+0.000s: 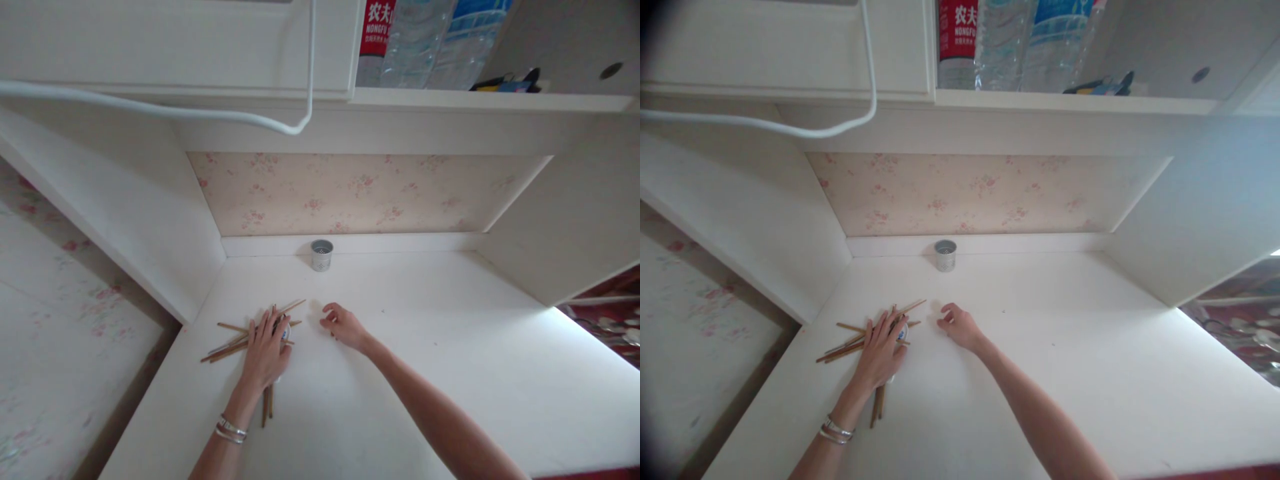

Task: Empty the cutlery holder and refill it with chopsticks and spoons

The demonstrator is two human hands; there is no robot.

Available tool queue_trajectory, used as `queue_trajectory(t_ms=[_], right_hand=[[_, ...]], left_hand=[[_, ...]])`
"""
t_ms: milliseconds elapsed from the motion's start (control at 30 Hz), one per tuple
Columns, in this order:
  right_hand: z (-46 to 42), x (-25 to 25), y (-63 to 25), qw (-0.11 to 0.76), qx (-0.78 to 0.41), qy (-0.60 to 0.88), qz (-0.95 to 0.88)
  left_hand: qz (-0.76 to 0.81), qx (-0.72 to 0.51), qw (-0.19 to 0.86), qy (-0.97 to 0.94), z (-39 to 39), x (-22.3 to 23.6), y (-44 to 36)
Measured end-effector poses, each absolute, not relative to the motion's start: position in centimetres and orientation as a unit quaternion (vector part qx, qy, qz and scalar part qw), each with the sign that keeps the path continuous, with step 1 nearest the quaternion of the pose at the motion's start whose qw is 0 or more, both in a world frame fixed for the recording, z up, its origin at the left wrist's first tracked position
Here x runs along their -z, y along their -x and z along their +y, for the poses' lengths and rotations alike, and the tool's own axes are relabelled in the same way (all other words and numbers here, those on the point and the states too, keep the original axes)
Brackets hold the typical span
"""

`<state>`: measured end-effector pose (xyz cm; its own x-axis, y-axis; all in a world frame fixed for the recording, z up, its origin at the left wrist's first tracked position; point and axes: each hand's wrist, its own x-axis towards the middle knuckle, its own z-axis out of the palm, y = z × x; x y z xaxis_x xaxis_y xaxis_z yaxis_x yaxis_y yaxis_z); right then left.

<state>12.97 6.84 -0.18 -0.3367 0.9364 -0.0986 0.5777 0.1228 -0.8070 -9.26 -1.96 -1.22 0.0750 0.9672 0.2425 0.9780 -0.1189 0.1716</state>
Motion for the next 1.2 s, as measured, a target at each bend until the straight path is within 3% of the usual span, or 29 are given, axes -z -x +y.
queue_trajectory(t_ms=[167,333,533,633,733,1200], right_hand=[[13.4,-2.4,-12.3,0.207,-0.339,0.553,-0.732],[18.2,-4.5,-10.7,0.189,-0.249,0.585,-0.748],[20.1,-5.2,-9.7,0.151,-0.191,0.617,-0.749],[19.8,-5.2,-9.8,0.146,-0.168,0.634,-0.74],[19.0,-5.4,-10.1,0.157,-0.145,0.646,-0.733],[6.2,-6.3,-16.6,0.283,-0.148,0.566,-0.76]], left_hand=[[-0.656,0.181,0.019,0.733,-1.7,1.1,9.8],[-0.616,0.297,0.0,0.73,-2.9,0.4,10.0],[-0.589,0.375,-0.199,0.688,-7.7,-1.8,6.3],[-0.55,0.336,-0.305,0.701,-9.6,-2.0,3.6],[-0.544,0.315,-0.347,0.697,-10.2,-1.1,2.0],[-0.542,0.272,-0.344,0.717,-10.0,-0.1,2.1]])
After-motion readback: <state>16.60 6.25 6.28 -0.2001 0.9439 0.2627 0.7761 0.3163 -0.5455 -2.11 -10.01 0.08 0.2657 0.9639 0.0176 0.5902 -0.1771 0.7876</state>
